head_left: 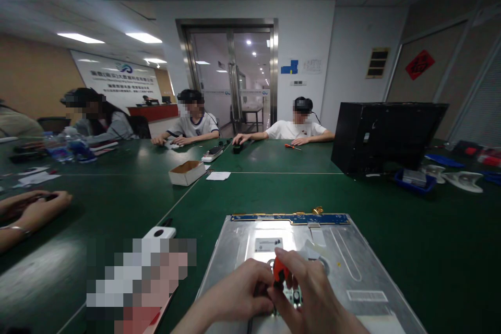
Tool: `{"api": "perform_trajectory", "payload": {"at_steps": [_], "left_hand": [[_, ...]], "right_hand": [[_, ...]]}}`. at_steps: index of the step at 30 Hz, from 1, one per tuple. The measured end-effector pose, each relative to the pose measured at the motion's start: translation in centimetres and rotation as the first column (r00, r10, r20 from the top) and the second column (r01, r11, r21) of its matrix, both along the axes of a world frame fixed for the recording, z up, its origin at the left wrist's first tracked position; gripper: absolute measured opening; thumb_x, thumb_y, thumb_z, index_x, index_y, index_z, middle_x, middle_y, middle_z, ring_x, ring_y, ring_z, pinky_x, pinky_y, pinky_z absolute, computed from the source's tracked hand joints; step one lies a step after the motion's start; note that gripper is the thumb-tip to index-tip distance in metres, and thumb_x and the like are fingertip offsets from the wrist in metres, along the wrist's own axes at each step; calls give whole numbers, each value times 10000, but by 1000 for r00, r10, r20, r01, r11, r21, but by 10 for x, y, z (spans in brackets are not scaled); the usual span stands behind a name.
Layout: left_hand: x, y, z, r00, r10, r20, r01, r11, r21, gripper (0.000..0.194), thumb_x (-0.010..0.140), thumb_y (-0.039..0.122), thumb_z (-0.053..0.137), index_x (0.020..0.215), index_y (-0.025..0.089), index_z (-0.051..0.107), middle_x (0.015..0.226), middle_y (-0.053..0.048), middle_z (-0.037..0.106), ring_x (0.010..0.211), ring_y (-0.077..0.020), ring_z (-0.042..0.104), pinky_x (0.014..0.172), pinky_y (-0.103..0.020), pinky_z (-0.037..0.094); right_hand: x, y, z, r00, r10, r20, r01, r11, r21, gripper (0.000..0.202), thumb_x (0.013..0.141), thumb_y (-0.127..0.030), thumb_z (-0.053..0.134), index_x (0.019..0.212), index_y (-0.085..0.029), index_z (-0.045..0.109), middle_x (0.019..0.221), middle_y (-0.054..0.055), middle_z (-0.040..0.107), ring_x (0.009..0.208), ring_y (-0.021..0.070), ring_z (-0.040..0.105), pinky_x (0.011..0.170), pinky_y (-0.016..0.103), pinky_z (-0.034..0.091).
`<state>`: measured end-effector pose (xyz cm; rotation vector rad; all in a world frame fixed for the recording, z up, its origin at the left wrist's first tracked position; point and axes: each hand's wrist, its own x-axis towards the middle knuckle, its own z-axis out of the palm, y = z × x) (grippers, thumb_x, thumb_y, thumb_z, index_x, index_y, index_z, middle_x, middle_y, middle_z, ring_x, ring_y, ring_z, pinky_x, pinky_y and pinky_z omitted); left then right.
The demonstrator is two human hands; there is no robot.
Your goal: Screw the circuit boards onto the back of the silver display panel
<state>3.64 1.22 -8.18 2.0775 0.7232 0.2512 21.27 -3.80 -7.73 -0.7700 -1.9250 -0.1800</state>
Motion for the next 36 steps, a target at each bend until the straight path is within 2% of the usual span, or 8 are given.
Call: {"api": "perform_trajectory", "payload": {"at_steps": [6,11,16,20,27,31,33,36], "left_hand": [[-1,0,-3,999,24,-38,-25,999,-32,106,749,162,623,852,158,646,769,9,583,660,-130,505,573,-203,392],[-2,-1,-2,998,28,-55,-28,1000,6,83,769,188,626,841,164,661,790,2,599,716,-149,527,645,-223,426],[-2,-2,2,996,53,-66,-51,998,26,152,761,202,637,910,174,654,824,0,613,784,-170,536,713,-242,444],[-2,-2,3,997,60,-46,-59,998,28,139,745,182,635,882,165,648,827,-3,609,793,-174,537,702,-240,442],[-3,-1,0,998,45,-41,-45,999,-4,99,756,168,622,854,164,637,771,11,583,700,-141,517,618,-210,421],[-2,0,-1,999,24,-34,-24,1000,-5,27,743,127,610,742,153,605,685,34,522,610,-109,473,530,-188,359],[-2,0,-1,999,31,-15,-31,1000,3,41,728,116,618,745,151,605,718,28,544,634,-113,487,540,-187,366],[-2,-1,0,999,48,-13,-48,999,16,91,723,135,631,812,157,627,850,-2,610,766,-155,538,660,-216,431]], "right_hand": [[3,-3,-1,999,-18,32,20,997,-68,468,932,-210,427,1387,-172,321,846,63,699,606,174,630,583,295,535],[1,-3,-3,999,-51,18,52,998,-44,429,949,-236,427,1368,-186,350,841,60,695,612,173,627,582,291,536],[-1,2,-3,1000,-1,-21,1,1000,9,376,956,-243,403,1325,-185,359,806,41,682,566,160,605,534,282,509],[0,4,-3,1000,20,4,-20,1000,7,350,965,-255,386,1307,-183,368,764,27,662,549,158,594,507,278,481],[2,-1,-3,1000,3,29,-2,999,-54,454,923,-195,414,1369,-168,338,870,65,698,617,177,625,572,303,525],[2,-1,-2,1000,-9,24,10,999,-43,443,926,-199,416,1362,-165,348,850,58,695,604,174,621,562,302,519],[1,-1,-2,1000,-8,9,8,1000,-21,407,938,-197,411,1341,-165,358,825,49,685,590,167,610,552,295,507],[-1,1,-3,1000,13,-3,-13,1000,11,369,950,-201,409,1314,-160,363,797,38,665,577,161,596,524,287,478]]}}
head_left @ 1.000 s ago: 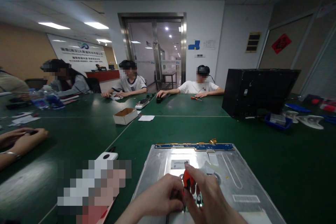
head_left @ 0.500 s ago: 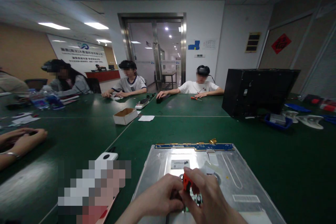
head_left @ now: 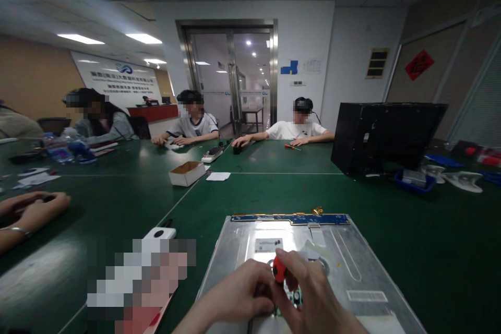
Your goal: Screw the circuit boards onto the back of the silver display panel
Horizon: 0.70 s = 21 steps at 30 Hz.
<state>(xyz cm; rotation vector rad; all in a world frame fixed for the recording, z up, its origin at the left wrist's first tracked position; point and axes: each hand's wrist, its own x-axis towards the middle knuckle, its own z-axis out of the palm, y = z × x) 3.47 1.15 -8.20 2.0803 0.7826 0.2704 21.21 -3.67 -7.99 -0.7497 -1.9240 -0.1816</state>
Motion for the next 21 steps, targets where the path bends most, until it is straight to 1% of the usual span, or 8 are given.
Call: {"api": "perform_trajectory", "payload": {"at_steps": [3,5,9,13,17,21], "left_hand": [[0,-1,1,998,20,-54,-19,999,28,105,747,171,628,851,160,640,885,-17,621,848,-185,546,764,-256,450],[0,-2,2,997,25,-79,-22,999,44,139,754,178,627,891,161,644,884,-17,620,856,-188,544,776,-260,453],[0,-1,2,998,7,-65,-4,999,47,142,753,160,621,892,165,650,880,-11,621,825,-173,544,738,-238,456],[0,-1,0,999,-6,-40,7,1000,20,99,748,157,626,844,165,650,869,-6,615,773,-155,542,687,-222,451],[0,0,-2,1000,-13,-10,12,1000,-15,83,732,148,638,815,155,636,819,4,592,706,-133,525,608,-197,424],[1,0,1,999,-36,8,36,999,17,16,747,149,621,763,151,619,770,14,575,689,-127,509,614,-198,411]], "right_hand": [[0,3,-2,1000,24,14,-24,1000,9,348,964,-224,393,1304,-156,364,768,27,646,553,158,579,487,283,442],[0,4,-3,999,23,24,-23,1000,8,346,970,-234,380,1307,-159,362,773,30,645,550,157,578,478,283,430],[0,1,1,1000,16,21,-16,1000,-3,349,974,-250,374,1310,-158,362,806,44,663,573,158,593,513,287,463],[0,-3,6,1000,-3,19,3,1000,-14,366,968,-214,369,1328,-147,353,879,73,694,625,163,624,565,289,502],[0,-3,7,1000,-15,13,15,1000,-11,351,975,-215,358,1320,-149,359,835,58,693,588,163,615,541,292,495],[0,-1,3,1000,-26,-6,26,1000,16,328,980,-235,376,1298,-157,369,811,47,686,588,159,617,531,285,483]]}}
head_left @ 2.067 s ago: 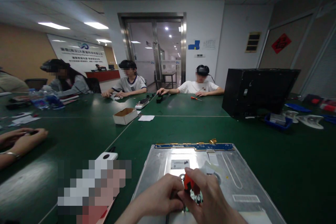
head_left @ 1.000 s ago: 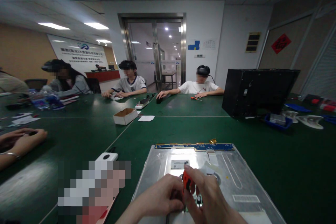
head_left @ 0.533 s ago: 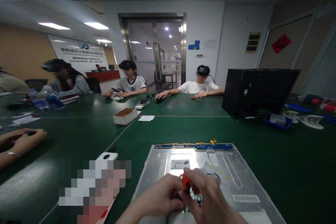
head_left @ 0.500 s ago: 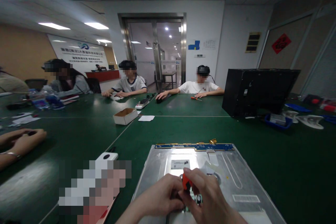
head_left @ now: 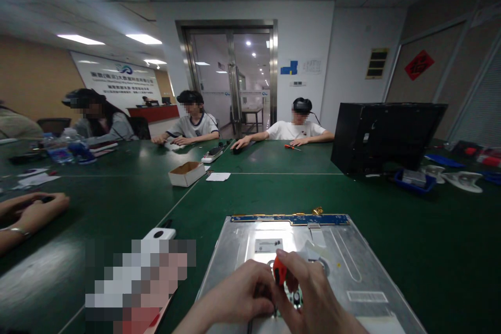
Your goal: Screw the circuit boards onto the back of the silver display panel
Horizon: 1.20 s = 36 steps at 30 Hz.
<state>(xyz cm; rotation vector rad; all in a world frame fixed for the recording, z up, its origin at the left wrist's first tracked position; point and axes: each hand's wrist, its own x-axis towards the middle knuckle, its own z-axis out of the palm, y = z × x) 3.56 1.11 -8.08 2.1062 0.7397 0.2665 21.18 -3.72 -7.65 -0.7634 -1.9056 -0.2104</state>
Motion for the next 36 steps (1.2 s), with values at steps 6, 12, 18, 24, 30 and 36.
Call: {"api": "perform_trajectory", "payload": {"at_steps": [6,12,18,24,30,36], "left_hand": [[0,-1,3,1000,19,-5,-18,1000,11,80,694,92,584,736,156,560,774,24,561,700,-124,487,624,-200,390],[0,2,-4,1000,6,11,-6,1000,-17,72,709,116,582,766,160,592,759,20,546,684,-127,484,607,-202,389],[-1,1,-2,1000,23,17,-22,997,-68,147,699,95,594,828,156,627,791,18,587,677,-124,506,580,-193,389],[0,-1,3,1000,7,4,-7,1000,13,154,712,92,578,837,162,634,820,12,602,735,-138,523,640,-203,409],[-1,0,2,999,39,-36,-39,999,21,118,685,94,579,785,155,596,789,10,572,730,-143,510,635,-206,416],[-1,-1,1,999,30,-32,-31,999,-30,105,744,164,610,845,165,638,860,-16,615,826,-180,544,723,-248,457]], "right_hand": [[0,3,-2,999,33,11,-33,999,13,319,992,-290,368,1289,-176,379,747,19,665,591,157,625,503,278,455],[0,-3,6,1000,9,14,-9,1000,-18,323,992,-262,339,1295,-155,366,888,78,711,682,171,661,570,281,511],[0,-5,10,1000,-9,16,9,1000,-9,302,988,-229,342,1276,-150,380,816,59,710,599,161,640,539,277,509],[-1,0,0,1000,-19,11,19,999,49,281,1003,-294,349,1249,-167,397,776,41,704,584,163,646,512,287,483],[0,0,0,999,48,11,-48,999,-10,354,966,-257,394,1311,-177,379,780,24,679,576,164,627,499,292,469],[0,-1,5,997,72,13,-71,996,-56,405,955,-186,370,1358,-162,335,892,74,700,671,170,655,567,290,505]]}}
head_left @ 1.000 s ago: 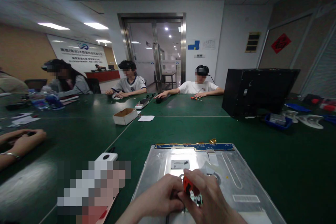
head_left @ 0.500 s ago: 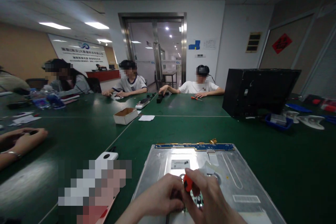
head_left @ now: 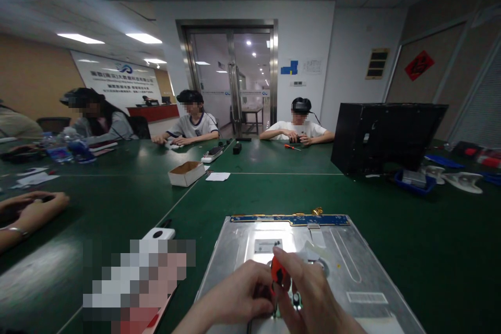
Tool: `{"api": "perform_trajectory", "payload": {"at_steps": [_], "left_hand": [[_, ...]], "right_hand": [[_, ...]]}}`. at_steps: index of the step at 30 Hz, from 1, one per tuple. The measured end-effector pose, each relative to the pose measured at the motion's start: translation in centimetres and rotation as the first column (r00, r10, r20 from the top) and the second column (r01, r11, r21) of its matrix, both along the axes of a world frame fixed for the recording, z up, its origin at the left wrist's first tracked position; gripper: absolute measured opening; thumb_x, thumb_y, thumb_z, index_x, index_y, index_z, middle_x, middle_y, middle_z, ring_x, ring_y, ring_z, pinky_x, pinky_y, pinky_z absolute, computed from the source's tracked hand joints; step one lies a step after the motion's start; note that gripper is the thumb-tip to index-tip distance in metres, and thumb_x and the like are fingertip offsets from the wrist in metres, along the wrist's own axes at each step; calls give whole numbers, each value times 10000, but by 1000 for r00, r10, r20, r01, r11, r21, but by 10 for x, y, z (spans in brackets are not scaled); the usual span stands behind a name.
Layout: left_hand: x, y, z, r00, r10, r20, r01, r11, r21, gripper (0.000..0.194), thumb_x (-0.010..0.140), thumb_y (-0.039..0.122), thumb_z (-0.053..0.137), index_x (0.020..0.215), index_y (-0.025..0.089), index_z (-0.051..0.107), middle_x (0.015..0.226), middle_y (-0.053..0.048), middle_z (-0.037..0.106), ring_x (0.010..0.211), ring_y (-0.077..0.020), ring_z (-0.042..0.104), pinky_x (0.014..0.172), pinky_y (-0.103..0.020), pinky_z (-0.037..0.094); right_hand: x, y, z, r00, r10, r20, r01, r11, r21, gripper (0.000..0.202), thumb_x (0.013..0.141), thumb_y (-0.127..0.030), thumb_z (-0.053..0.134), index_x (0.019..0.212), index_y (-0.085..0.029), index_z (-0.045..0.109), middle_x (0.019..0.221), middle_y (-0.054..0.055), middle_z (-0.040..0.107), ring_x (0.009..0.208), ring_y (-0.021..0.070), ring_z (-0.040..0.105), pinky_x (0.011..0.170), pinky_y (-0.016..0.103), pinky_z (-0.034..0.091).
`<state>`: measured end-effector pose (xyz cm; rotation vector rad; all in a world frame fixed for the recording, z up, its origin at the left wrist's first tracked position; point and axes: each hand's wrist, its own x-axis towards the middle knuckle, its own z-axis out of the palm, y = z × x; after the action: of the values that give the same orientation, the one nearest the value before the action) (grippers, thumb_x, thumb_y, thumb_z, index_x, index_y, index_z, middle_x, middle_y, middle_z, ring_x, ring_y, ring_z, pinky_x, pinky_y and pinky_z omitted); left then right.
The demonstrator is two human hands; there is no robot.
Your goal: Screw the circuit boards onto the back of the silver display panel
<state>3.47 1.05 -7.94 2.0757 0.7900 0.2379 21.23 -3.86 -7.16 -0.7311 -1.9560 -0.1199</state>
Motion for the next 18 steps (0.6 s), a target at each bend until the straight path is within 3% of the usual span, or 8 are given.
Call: {"api": "perform_trajectory", "payload": {"at_steps": [4,11,18], "left_hand": [[0,0,0,1000,1,-19,-1,1000,24,122,751,184,628,870,166,650,871,-14,623,836,-182,543,744,-254,452],[0,2,-3,1000,9,-28,-8,999,36,197,740,158,615,934,156,650,856,-8,616,750,-154,526,645,-219,428],[2,2,-2,1000,4,-24,-4,1000,13,75,713,119,623,764,153,666,671,26,558,612,-118,491,554,-203,380]], "right_hand": [[0,2,-6,1000,-27,-16,27,999,33,359,965,-212,392,1320,-172,360,816,47,682,608,158,621,527,278,478],[0,5,-8,1000,5,-25,-4,999,54,356,966,-238,402,1318,-197,369,806,30,668,619,154,624,511,269,473],[6,2,-2,1000,4,-2,-4,999,-42,422,936,-163,386,1357,-176,354,1055,114,670,819,188,667,637,293,526]]}}
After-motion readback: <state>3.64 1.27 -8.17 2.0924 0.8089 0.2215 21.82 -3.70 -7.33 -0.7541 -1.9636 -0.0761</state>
